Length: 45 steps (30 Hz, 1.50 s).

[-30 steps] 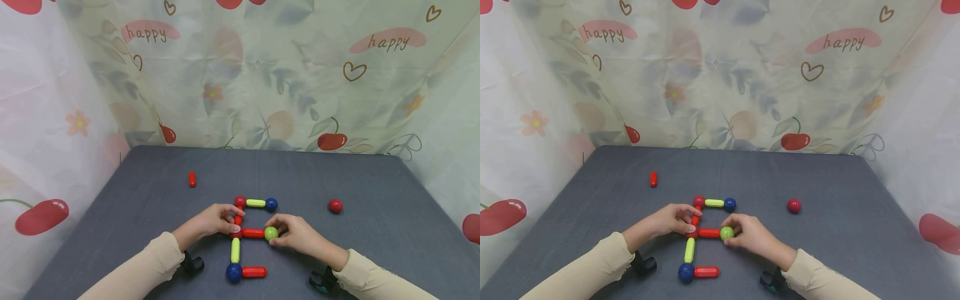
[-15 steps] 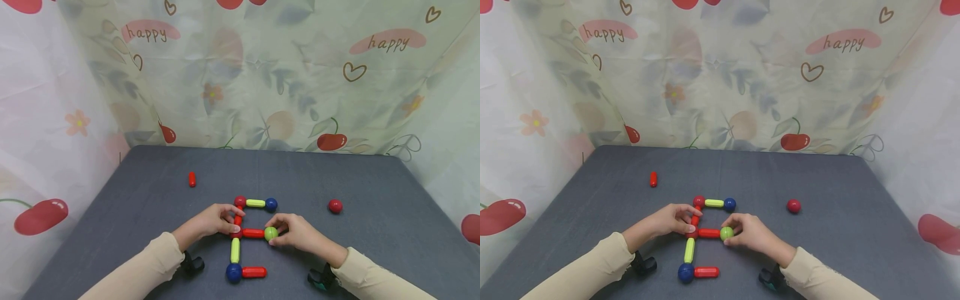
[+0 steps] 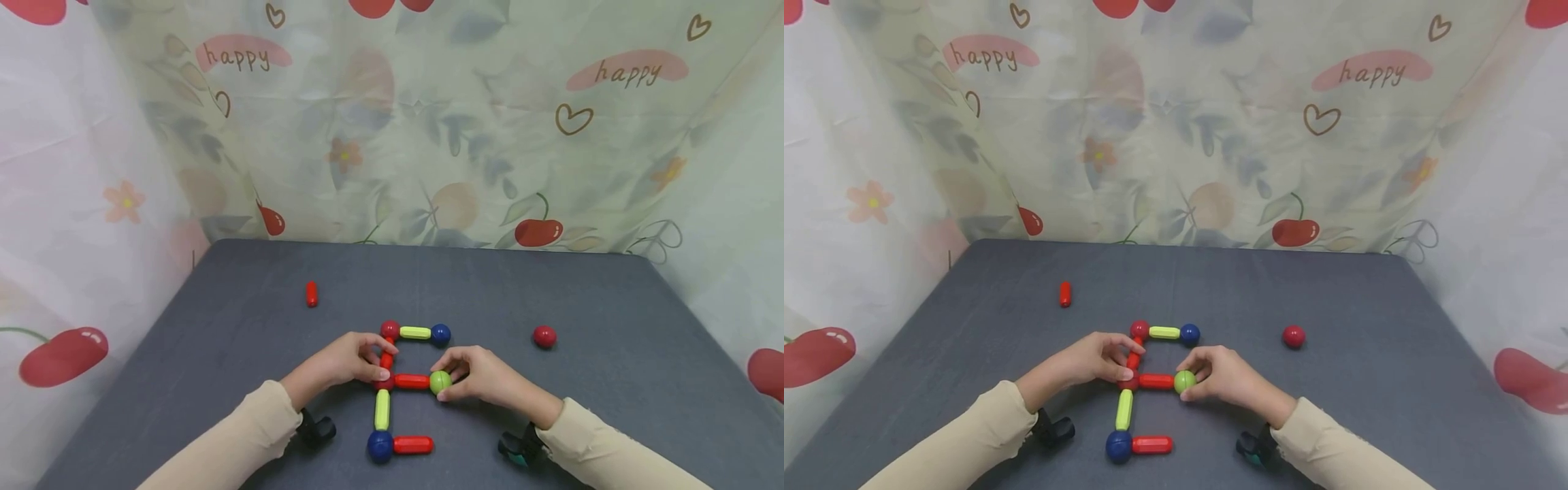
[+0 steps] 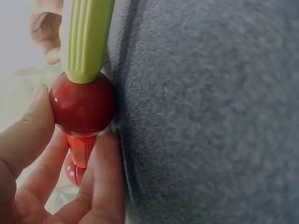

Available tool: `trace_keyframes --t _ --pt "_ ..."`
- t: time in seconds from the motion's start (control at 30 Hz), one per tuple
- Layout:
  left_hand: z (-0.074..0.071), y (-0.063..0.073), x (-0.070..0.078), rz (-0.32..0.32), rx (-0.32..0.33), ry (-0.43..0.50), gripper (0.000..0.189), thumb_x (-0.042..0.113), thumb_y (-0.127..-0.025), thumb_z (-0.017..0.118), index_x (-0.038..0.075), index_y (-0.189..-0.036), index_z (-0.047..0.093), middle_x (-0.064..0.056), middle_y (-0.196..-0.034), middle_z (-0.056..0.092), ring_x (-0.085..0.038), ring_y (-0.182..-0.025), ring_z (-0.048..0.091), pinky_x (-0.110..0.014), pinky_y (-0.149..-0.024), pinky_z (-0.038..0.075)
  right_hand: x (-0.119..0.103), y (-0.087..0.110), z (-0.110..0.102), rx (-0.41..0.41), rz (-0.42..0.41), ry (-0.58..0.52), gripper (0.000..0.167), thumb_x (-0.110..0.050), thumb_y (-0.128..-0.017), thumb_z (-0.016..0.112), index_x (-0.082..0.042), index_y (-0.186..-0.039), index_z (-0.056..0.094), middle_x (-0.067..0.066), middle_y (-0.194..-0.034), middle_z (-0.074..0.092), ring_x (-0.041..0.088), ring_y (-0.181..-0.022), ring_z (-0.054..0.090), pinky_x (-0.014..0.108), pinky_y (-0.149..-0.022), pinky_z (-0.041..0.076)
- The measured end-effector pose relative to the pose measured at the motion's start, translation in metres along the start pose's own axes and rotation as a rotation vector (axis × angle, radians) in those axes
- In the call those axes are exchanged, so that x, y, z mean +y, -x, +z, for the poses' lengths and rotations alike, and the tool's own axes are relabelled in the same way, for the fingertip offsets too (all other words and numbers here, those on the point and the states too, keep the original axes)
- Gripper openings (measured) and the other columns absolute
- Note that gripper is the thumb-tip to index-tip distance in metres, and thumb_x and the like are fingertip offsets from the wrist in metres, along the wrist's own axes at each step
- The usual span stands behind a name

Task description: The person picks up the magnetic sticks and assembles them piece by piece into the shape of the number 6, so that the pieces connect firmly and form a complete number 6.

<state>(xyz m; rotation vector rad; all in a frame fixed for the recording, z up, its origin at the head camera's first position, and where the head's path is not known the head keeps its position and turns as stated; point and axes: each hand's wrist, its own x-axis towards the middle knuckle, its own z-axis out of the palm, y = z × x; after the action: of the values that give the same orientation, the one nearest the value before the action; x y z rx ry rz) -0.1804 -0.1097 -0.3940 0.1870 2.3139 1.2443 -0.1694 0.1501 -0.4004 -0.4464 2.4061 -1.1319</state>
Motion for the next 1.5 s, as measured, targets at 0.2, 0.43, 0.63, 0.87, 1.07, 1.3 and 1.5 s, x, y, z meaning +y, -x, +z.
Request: trace_keyframes --t 0.2,0.43,0.63,0.87,1.07,1.3,1.5 --pt "-0.010 0.005 0.004 0.007 0.028 -0.053 0.038 0.019 -0.080 0.080 0.021 -0.116 0.068 -0.004 -0.092 0.064 -0.017 -0.073 0.060 -0.030 -0.066 0.051 0.000 -0.001 0.000 -0.010 0.004 -0.006 0.034 -0.018 -0.072 0.086 -0.014 -0.103 0.071 -0.002 -0.097 0.065 0.014 -0.086 0.059 0.027 -0.075 0.052" --pt "-0.044 0.015 0.014 0.065 0.157 -0.032 0.036 0.021 -0.089 0.071 0.014 -0.123 0.064 -0.007 -0.107 0.067 -0.024 -0.092 0.064 -0.039 -0.082 0.054 0.001 -0.002 0.000 -0.012 0.006 -0.014 0.034 -0.017 -0.072 0.086 -0.014 -0.103 0.071 -0.002 -0.097 0.065 0.014 -0.086 0.059 0.027 -0.075 0.052" --pt "-0.073 0.011 0.005 0.083 0.330 -0.009 0.033 0.020 -0.094 0.064 0.012 -0.125 0.062 -0.013 -0.113 0.066 -0.032 -0.099 0.064 -0.043 -0.085 0.053 0.002 -0.003 0.000 -0.013 -0.003 -0.013 0.034 -0.016 -0.072 0.086 -0.014 -0.102 0.071 -0.002 -0.096 0.065 0.014 -0.085 0.059 0.027 -0.074 0.051" --pt "-0.096 -0.003 -0.016 -0.023 0.576 0.025 0.038 0.020 -0.096 0.058 0.011 -0.133 0.054 -0.016 -0.121 0.061 -0.033 -0.098 0.064 -0.033 -0.075 0.051 0.002 -0.002 0.000 -0.024 -0.013 -0.021 0.034 -0.017 -0.072 0.086 -0.014 -0.102 0.071 -0.001 -0.097 0.066 0.014 -0.086 0.059 0.027 -0.074 0.051" --pt "-0.105 -0.020 -0.033 -0.152 0.611 0.072 0.049 0.018 -0.095 0.061 0.003 -0.139 0.046 -0.022 -0.126 0.057 -0.033 -0.101 0.064 -0.037 -0.079 0.052 0.001 -0.002 0.000 -0.017 -0.002 -0.025 0.034 -0.017 -0.072 0.086 -0.014 -0.102 0.071 -0.001 -0.097 0.066 0.014 -0.086 0.059 0.027 -0.075 0.051" --pt "-0.114 -0.036 -0.041 -0.247 0.508 0.336 0.050 0.011 -0.096 0.059 -0.004 -0.139 0.041 -0.024 -0.133 0.051 -0.023 -0.098 0.061 -0.031 -0.087 0.053 0.001 0.000 -0.002 -0.018 -0.004 -0.030 0.034 -0.017 -0.072 0.086 -0.014 -0.103 0.071 -0.001 -0.097 0.065 0.014 -0.086 0.059 0.027 -0.074 0.051" --pt "-0.123 -0.047 -0.045 -0.304 0.464 0.336 0.057 0.017 -0.094 0.064 0.004 -0.143 0.040 -0.019 -0.135 0.051 -0.013 -0.084 0.060 -0.021 -0.071 0.054 0.001 0.000 -0.002 -0.017 0.006 -0.027 0.035 -0.017 -0.072 0.086 -0.014 -0.103 0.071 -0.001 -0.096 0.065 0.014 -0.085 0.058 0.027 -0.074 0.052"
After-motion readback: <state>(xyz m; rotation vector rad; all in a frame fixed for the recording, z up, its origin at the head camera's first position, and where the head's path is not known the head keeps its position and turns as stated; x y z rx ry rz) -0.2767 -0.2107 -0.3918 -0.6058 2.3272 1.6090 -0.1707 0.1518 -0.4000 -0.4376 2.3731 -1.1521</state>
